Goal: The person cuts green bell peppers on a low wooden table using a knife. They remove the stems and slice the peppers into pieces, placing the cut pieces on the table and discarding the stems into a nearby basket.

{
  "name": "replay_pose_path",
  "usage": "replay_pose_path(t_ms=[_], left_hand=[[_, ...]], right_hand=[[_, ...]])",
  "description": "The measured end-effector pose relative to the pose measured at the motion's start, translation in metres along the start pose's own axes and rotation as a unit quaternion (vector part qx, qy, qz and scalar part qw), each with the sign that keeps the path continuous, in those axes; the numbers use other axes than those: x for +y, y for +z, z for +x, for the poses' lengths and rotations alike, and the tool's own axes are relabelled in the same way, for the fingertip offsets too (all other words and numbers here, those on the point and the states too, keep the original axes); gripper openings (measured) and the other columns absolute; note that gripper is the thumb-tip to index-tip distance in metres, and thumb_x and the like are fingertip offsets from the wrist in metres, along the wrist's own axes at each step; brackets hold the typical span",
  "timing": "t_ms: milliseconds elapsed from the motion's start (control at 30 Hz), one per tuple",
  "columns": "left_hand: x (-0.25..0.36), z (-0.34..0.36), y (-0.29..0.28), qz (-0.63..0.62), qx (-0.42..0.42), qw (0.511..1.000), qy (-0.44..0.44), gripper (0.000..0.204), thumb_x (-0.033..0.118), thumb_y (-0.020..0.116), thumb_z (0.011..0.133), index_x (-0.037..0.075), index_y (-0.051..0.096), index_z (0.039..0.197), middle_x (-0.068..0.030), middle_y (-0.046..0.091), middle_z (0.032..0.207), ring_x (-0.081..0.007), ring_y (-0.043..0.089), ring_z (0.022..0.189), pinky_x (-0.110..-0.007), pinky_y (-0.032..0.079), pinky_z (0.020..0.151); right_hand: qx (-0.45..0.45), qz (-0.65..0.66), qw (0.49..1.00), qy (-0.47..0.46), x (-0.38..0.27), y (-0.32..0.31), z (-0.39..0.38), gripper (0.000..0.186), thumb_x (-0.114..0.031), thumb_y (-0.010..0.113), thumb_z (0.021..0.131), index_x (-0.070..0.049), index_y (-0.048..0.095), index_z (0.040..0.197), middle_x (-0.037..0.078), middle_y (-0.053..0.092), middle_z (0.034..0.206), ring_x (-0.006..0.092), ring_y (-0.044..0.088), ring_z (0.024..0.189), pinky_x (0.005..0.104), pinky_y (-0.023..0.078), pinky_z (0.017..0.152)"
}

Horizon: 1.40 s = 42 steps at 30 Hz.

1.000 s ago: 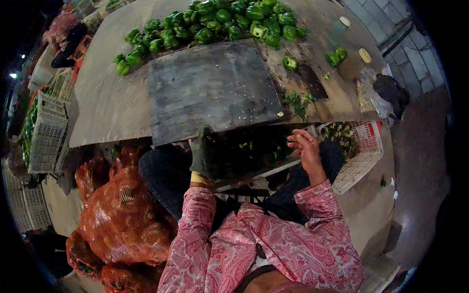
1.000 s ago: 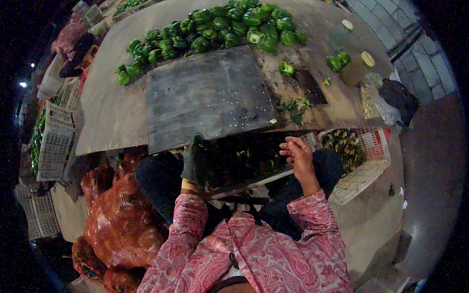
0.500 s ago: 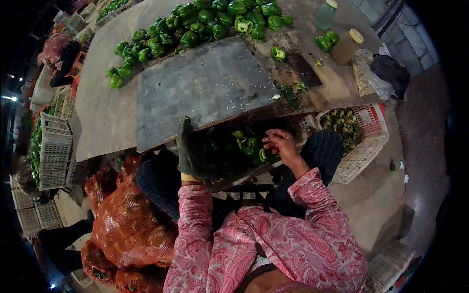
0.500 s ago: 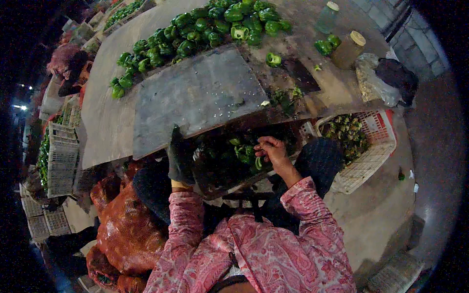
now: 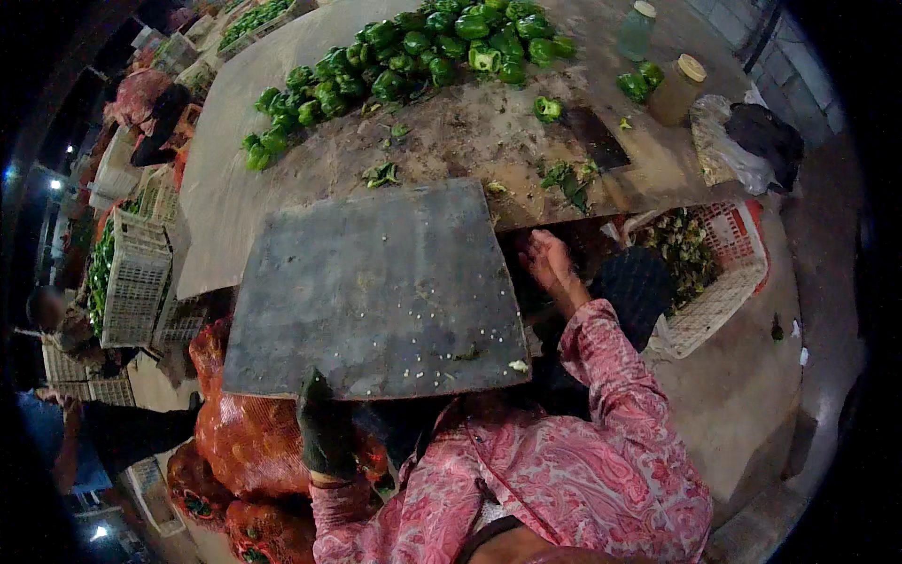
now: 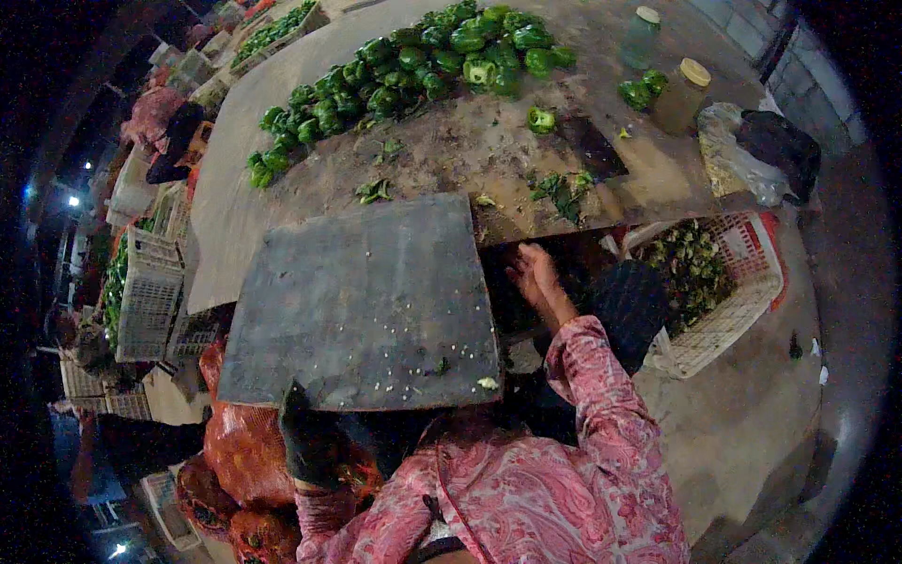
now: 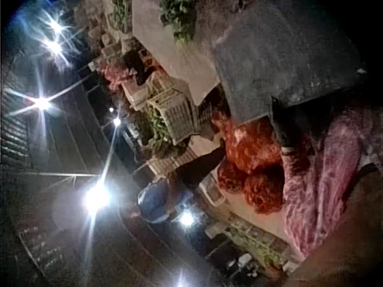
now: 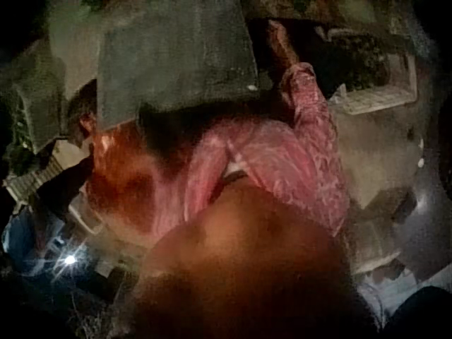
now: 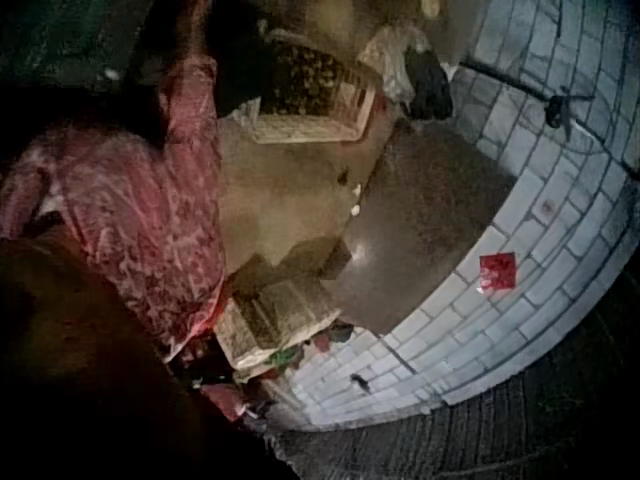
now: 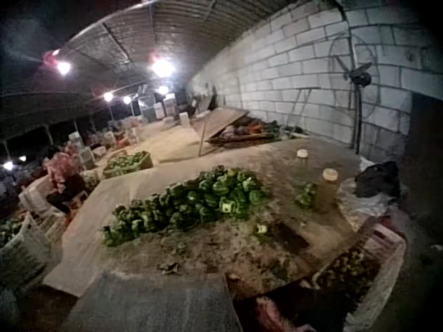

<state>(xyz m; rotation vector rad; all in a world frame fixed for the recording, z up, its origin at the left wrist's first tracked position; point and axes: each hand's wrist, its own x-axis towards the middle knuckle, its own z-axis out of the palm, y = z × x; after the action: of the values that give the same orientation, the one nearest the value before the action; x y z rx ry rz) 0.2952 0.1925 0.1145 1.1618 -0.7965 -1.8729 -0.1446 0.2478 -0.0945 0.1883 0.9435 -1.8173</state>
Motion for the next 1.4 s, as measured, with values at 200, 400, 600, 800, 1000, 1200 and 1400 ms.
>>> replay_pose_path(t_ms=[200,400,600,800,1000,1200,1400], left_hand=[[0.022,-0.06,-0.02,-0.018,-0.002,0.999,-0.027,0.039,0.031,0.051,0.094,0.002,0.058,0.121,-0.0113,0.062,0.119,-0.0266,0.059,0.108,-0.041,0.045,0.095],[0.017,-0.092,-0.037,-0.055,0.048,0.997,0.021,0.042,0.033,0.055,0.092,0.004,0.058,0.122,-0.0092,0.061,0.119,-0.0255,0.058,0.11,-0.042,0.045,0.095],[0.026,-0.127,-0.013,0.042,0.114,0.99,0.075,0.042,0.034,0.052,0.094,0.003,0.057,0.122,-0.0105,0.061,0.118,-0.0271,0.059,0.107,-0.043,0.048,0.092],[0.03,-0.151,0.021,0.046,0.14,0.985,0.089,0.04,0.033,0.05,0.095,0.003,0.056,0.121,-0.0128,0.06,0.115,-0.0289,0.061,0.101,-0.042,0.054,0.084],[0.031,-0.151,0.025,0.061,0.173,0.98,0.083,0.043,0.034,0.053,0.091,0.004,0.056,0.122,-0.0135,0.058,0.12,-0.0307,0.057,0.11,-0.048,0.05,0.09],[0.027,-0.133,0.002,-0.019,0.075,0.996,0.051,0.05,0.037,0.053,0.091,0.006,0.051,0.13,-0.0132,0.053,0.128,-0.0308,0.052,0.116,-0.049,0.046,0.095],[0.002,-0.044,0.008,-0.049,0.047,0.996,0.051,0.045,0.037,0.055,0.089,0.005,0.058,0.121,-0.0117,0.059,0.119,-0.0272,0.057,0.108,-0.044,0.048,0.089]], right_hand=[[0.032,0.035,0.999,0.027,-0.012,0.026,0.008,0.028,-0.029,0.056,0.088,-0.007,0.06,0.105,0.008,0.065,0.098,0.0245,0.061,0.084,0.0315,0.043,0.057],[0.088,0.078,0.993,0.031,-0.012,0.041,0.009,0.029,-0.027,0.056,0.087,-0.006,0.059,0.107,0.01,0.062,0.103,0.0291,0.06,0.094,0.0303,0.043,0.058],[0.059,0.106,0.992,0.038,-0.012,0.029,0.015,0.033,-0.026,0.058,0.088,-0.004,0.056,0.113,0.013,0.059,0.112,0.0323,0.058,0.101,0.031,0.042,0.062],[0.034,0.125,0.99,0.05,-0.007,0.027,0.011,0.031,-0.024,0.058,0.088,-0.002,0.056,0.109,0.014,0.059,0.11,0.0339,0.057,0.104,0.0311,0.044,0.064],[0.014,0.138,0.989,0.043,-0.007,0.024,0.016,0.03,-0.024,0.058,0.087,-0.003,0.056,0.11,0.012,0.059,0.113,0.0323,0.057,0.104,0.031,0.045,0.065],[0.022,0.084,0.996,0.032,-0.008,0.025,0.009,0.031,-0.025,0.059,0.087,-0.005,0.056,0.11,0.01,0.059,0.114,0.0295,0.06,0.101,0.0301,0.044,0.065],[0.0,0.049,0.999,0.02,-0.005,0.021,0.011,0.028,-0.027,0.053,0.09,-0.008,0.059,0.109,0.006,0.066,0.101,0.0252,0.064,0.092,0.0312,0.044,0.064]])
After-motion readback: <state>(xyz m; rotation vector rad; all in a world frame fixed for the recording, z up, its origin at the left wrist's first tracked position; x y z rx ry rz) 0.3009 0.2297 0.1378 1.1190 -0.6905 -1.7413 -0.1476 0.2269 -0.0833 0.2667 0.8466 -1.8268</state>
